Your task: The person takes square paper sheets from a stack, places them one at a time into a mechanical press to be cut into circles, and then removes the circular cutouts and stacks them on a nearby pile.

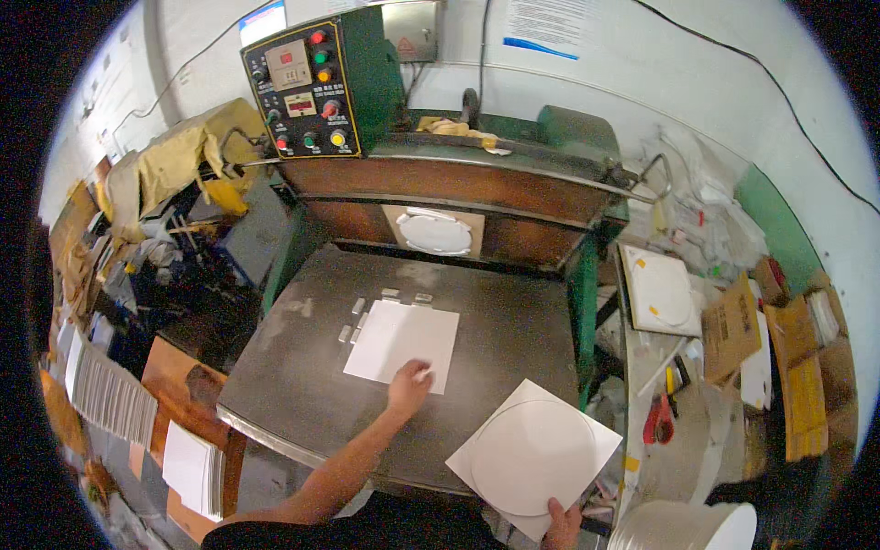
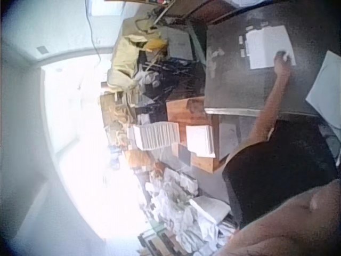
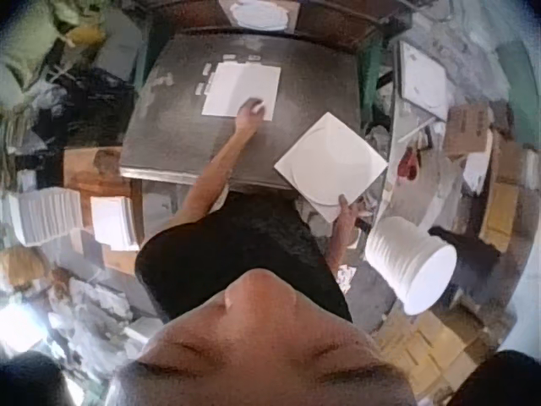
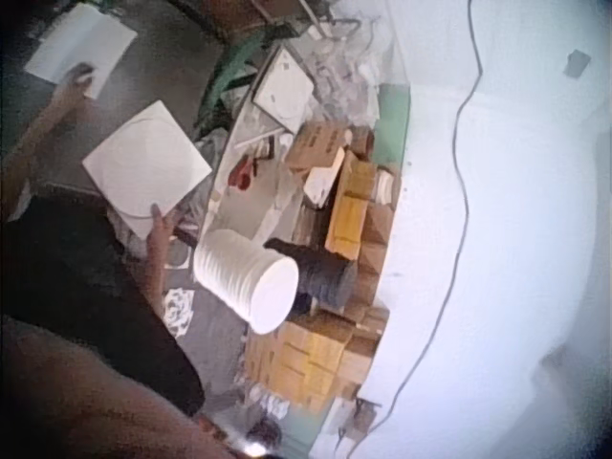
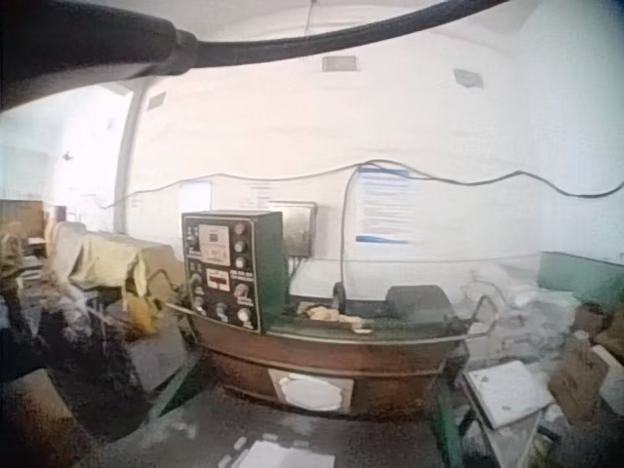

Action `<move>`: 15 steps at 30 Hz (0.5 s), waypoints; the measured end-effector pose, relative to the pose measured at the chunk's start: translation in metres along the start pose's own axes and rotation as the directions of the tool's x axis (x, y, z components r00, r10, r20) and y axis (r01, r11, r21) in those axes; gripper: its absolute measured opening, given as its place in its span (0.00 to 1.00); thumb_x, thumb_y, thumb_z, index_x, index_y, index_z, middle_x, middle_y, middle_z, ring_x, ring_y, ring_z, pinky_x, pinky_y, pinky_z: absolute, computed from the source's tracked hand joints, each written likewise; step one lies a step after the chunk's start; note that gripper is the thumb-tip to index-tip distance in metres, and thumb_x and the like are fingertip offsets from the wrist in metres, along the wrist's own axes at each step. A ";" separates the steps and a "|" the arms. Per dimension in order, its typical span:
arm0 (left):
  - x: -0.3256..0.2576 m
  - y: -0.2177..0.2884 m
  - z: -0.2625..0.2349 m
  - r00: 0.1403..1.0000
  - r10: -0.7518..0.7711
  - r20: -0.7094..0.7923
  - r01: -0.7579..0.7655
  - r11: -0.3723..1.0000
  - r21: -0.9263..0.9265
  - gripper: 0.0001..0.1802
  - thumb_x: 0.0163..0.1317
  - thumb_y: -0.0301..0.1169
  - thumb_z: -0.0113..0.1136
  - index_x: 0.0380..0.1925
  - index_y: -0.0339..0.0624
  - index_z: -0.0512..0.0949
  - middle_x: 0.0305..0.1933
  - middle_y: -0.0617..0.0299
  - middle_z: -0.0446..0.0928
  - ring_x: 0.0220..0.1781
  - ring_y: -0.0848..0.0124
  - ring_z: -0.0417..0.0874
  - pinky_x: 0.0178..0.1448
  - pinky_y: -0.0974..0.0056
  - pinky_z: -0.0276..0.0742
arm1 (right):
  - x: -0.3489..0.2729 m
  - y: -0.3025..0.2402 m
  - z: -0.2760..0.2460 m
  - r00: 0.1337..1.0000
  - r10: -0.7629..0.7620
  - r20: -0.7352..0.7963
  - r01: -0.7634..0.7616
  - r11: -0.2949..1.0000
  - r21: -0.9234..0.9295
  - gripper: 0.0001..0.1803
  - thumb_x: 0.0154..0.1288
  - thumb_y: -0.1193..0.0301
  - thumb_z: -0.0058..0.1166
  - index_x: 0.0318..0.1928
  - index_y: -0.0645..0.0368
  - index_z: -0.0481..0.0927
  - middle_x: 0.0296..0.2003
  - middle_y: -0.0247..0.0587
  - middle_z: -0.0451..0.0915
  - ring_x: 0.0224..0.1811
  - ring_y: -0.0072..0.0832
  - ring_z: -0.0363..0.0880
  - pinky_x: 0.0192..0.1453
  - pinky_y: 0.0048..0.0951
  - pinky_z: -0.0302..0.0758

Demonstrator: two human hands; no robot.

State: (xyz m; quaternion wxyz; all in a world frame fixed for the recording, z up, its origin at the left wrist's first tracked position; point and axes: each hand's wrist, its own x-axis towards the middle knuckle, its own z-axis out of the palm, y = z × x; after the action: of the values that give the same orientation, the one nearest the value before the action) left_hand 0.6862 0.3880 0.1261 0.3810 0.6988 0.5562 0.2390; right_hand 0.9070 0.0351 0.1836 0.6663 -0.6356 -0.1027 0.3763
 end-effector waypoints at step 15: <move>-0.009 0.023 0.039 0.850 0.394 0.348 -0.107 0.778 -0.619 0.24 0.67 0.46 0.53 0.53 0.39 0.73 0.43 0.52 0.82 0.43 0.62 0.83 0.47 0.58 0.79 | -0.149 0.002 0.031 0.949 0.037 -0.312 0.019 0.985 0.174 0.19 0.66 0.71 0.55 0.55 0.66 0.74 0.46 0.40 0.81 0.44 0.27 0.80 0.51 0.30 0.74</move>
State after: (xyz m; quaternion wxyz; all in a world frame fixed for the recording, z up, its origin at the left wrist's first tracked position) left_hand 0.7268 0.3668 0.1218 0.6586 0.6551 0.2490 0.2740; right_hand 0.7833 -0.0352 0.2378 0.7256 -0.6268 0.0410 0.2811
